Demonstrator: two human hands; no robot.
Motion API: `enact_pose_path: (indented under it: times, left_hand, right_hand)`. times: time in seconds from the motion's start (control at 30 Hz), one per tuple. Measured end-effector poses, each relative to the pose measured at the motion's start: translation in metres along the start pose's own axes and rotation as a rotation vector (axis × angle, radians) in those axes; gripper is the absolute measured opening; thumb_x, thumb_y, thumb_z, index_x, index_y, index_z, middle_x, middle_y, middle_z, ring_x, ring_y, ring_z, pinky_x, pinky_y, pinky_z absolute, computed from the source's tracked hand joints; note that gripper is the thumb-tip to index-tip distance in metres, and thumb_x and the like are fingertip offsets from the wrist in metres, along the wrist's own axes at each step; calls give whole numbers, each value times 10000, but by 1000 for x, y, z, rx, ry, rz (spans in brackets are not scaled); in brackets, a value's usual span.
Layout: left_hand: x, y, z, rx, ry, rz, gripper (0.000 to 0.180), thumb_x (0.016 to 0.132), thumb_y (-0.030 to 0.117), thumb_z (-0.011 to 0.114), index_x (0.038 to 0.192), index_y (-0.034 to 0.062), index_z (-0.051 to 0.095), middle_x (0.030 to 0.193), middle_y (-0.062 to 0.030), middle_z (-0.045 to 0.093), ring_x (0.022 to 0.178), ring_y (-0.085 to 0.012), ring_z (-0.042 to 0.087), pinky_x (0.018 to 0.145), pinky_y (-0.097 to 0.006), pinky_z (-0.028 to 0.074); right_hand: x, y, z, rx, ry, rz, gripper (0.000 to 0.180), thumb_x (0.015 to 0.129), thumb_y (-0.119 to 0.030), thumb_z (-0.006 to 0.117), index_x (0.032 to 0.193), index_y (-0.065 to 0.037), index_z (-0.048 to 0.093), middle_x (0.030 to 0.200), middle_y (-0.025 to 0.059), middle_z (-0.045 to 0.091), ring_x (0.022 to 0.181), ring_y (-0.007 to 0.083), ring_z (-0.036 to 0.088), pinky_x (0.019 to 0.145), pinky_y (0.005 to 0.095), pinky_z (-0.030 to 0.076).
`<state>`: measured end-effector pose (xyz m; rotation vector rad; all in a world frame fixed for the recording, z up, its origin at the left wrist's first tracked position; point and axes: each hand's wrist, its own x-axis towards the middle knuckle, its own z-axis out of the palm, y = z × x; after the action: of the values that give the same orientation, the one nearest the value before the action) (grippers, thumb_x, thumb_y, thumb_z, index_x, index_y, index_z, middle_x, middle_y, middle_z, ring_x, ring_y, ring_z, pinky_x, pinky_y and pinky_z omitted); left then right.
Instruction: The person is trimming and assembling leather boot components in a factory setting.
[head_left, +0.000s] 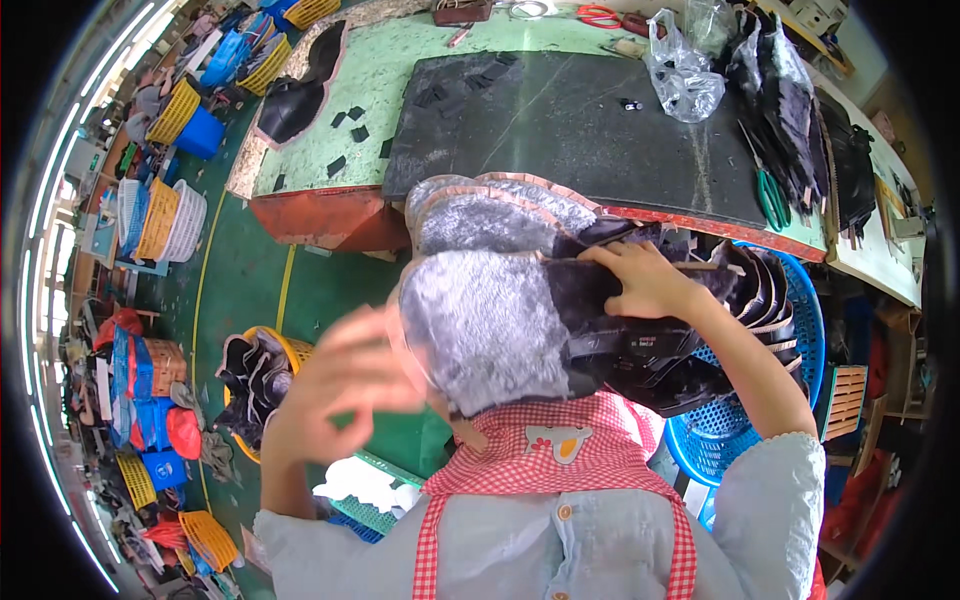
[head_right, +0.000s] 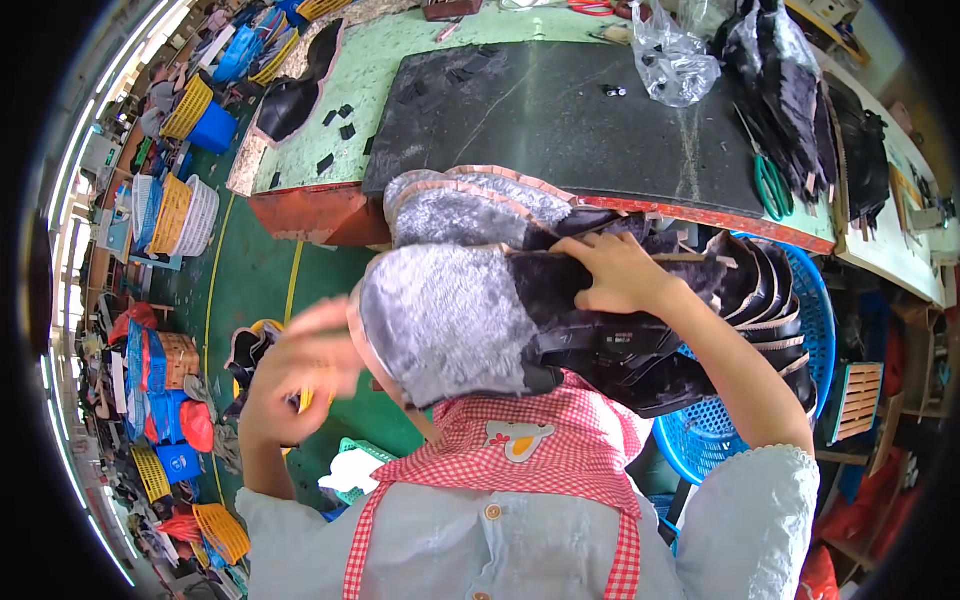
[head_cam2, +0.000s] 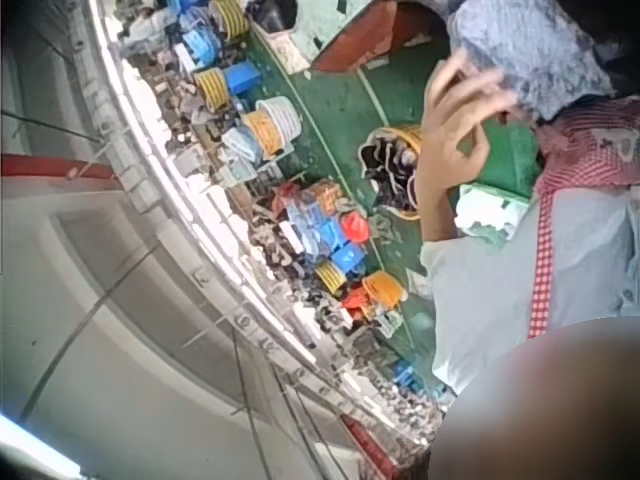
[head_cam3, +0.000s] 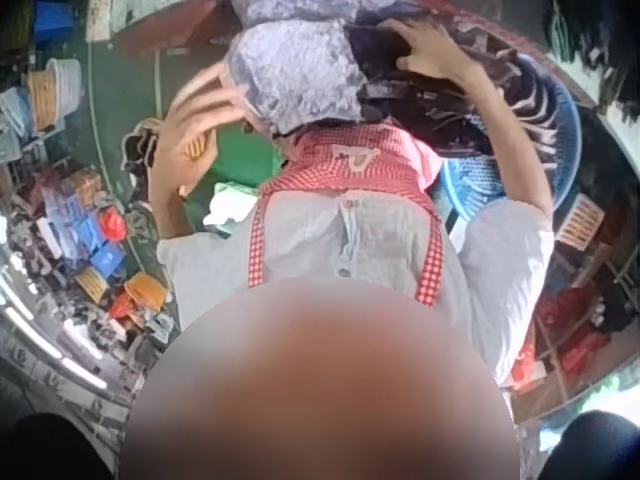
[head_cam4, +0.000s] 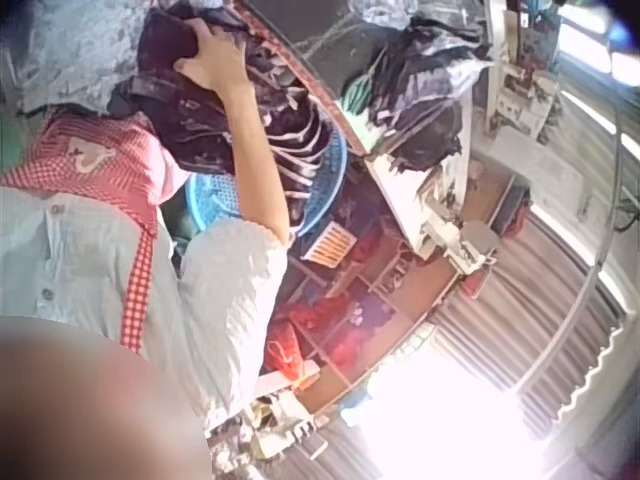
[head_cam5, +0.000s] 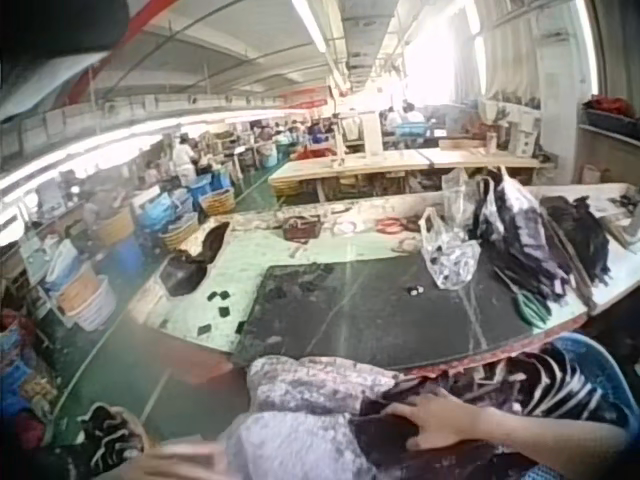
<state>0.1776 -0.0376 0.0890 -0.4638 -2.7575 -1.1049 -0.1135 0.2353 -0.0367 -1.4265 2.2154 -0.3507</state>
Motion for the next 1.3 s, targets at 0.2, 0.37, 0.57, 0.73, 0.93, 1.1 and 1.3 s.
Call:
enact_pose_path:
  times: [0.2,0.37,0.57,0.73,0.93,1.1,1.3]
  left_hand:
    - [51,-46,9,394,-96,63,360,709,165,783,1066,164,733,1203,-25,676,1336,-324,477,1142,-608,251]
    - [117,-71,19,166,120,-124,157,821,125,754,946,47,700,859,-93,702,792,-251,697,769,-372,545]
    - [198,-113,41,278,226,235,151,750,107,778,899,106,752,851,14,676,854,-190,603,710,-323,510]
    - [193,-90,36,542,149,453,157,732,135,755,884,106,727,915,18,640,752,-163,588,543,-271,491]
    - [178,-76,57,132,-17,-77,79,814,34,688,810,43,610,868,-44,649,701,-193,658,577,-305,542]
    - [198,-80,68,-49,-25,-265,278,819,108,713,678,30,486,622,-107,518,551,-290,571,521,-384,432]
    - [199,-76,66,-268,-117,-452,182,793,84,727,843,40,558,705,-58,606,641,-257,631,587,-370,489]
  right_hand:
    - [-7,-5,-20,114,254,-66,624,701,-174,645,1303,-92,507,1341,204,505,1329,364,405,1136,473,252]
    - [-17,-77,-81,709,-59,-61,654,796,-468,775,1227,-17,578,1051,117,654,867,204,650,768,325,522]
    - [43,-33,0,1189,-47,91,408,975,-334,622,1135,40,656,1001,37,696,921,95,608,847,279,495]
    - [43,-21,22,1422,6,153,330,993,-264,587,1140,20,668,971,30,698,891,77,608,810,257,503]
    - [41,-18,41,1364,131,39,258,987,-202,587,1083,20,678,864,46,698,836,64,588,752,290,506]
    - [33,-16,-28,897,-297,17,432,987,-393,575,893,17,670,720,115,676,711,163,674,654,326,528]
    - [76,95,-78,320,835,172,194,892,-114,670,1066,-41,624,893,103,656,681,160,630,625,300,520]
